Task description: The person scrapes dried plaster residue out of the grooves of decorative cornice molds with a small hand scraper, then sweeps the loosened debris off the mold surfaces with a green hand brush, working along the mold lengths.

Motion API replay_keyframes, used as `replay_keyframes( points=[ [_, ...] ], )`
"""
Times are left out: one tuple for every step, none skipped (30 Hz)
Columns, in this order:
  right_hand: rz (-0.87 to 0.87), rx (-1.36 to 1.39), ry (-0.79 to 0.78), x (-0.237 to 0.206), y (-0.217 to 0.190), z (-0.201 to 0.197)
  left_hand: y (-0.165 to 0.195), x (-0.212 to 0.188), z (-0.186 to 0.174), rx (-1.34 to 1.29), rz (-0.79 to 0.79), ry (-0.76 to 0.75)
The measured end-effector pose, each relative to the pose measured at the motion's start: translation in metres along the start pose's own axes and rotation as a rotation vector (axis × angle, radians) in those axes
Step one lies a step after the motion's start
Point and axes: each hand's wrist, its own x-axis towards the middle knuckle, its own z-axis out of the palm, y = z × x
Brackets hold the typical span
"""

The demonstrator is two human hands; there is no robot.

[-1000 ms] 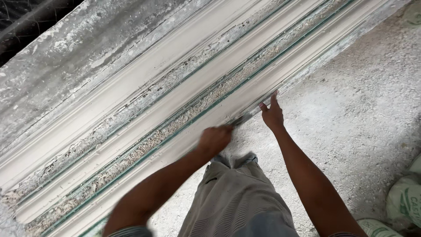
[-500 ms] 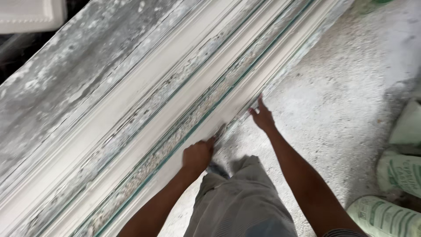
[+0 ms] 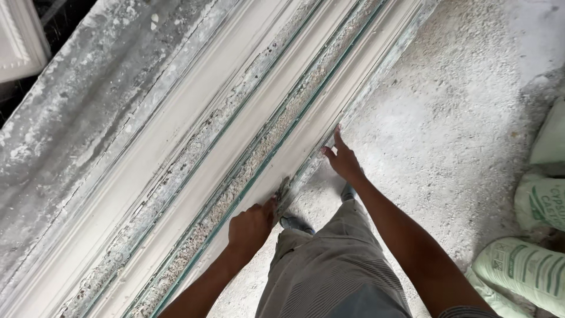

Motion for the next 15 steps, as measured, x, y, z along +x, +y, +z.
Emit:
replay_keyframes(
  points=[
    [0.061, 0.008, -0.027, 0.001, 0.004, 0.003, 0.012, 0.013, -0.008, -0.016, -0.036, -0.045],
    [0.125, 0.014, -0.055, 0.001, 0.007, 0.005, 0.028, 0.036, -0.016, -0.017, -0.016, -0.016],
    [0.189, 0.014, -0.092, 0.001, 0.010, 0.007, 0.045, 0.062, -0.023, -0.025, -0.001, 0.010],
    [0.137, 0.042, -0.079, 0.001, 0.012, 0.009, 0.061, 0.093, -0.028, -0.035, 0.030, 0.099],
    [0.077, 0.070, -0.056, 0.001, 0.016, 0.010, 0.077, 0.125, -0.030, 0.002, 0.043, 0.108],
    [0.018, 0.096, -0.031, 0.001, 0.019, 0.010, 0.088, 0.153, -0.031, 0.043, 0.068, 0.136],
    [0.078, 0.046, -0.076, 0.001, 0.023, 0.009, 0.097, 0.178, -0.029, 0.080, 0.090, 0.159],
    [0.136, -0.009, -0.123, 0.002, 0.027, 0.007, 0.099, 0.194, -0.025, 0.060, 0.095, 0.127],
    [0.184, -0.067, -0.172, 0.005, 0.032, 0.002, 0.098, 0.203, -0.020, 0.037, 0.092, 0.102],
    [0.070, 0.042, -0.155, 0.006, 0.039, -0.004, 0.092, 0.204, -0.014, 0.020, 0.083, 0.069],
    [-0.039, 0.153, -0.138, 0.008, 0.048, -0.013, 0.084, 0.198, -0.009, 0.016, 0.068, 0.056],
    [-0.151, 0.265, -0.119, 0.014, 0.058, -0.024, 0.074, 0.185, -0.006, 0.015, 0.054, 0.048],
    [-0.168, 0.271, -0.106, 0.024, 0.068, -0.038, 0.064, 0.167, -0.004, 0.049, 0.037, 0.014],
    [-0.185, 0.275, -0.091, 0.037, 0.080, -0.055, 0.056, 0.149, -0.006, 0.081, 0.024, -0.018],
    [-0.197, 0.277, -0.080, 0.049, 0.092, -0.073, 0.050, 0.131, -0.009, 0.089, -0.003, -0.047]
  ],
)
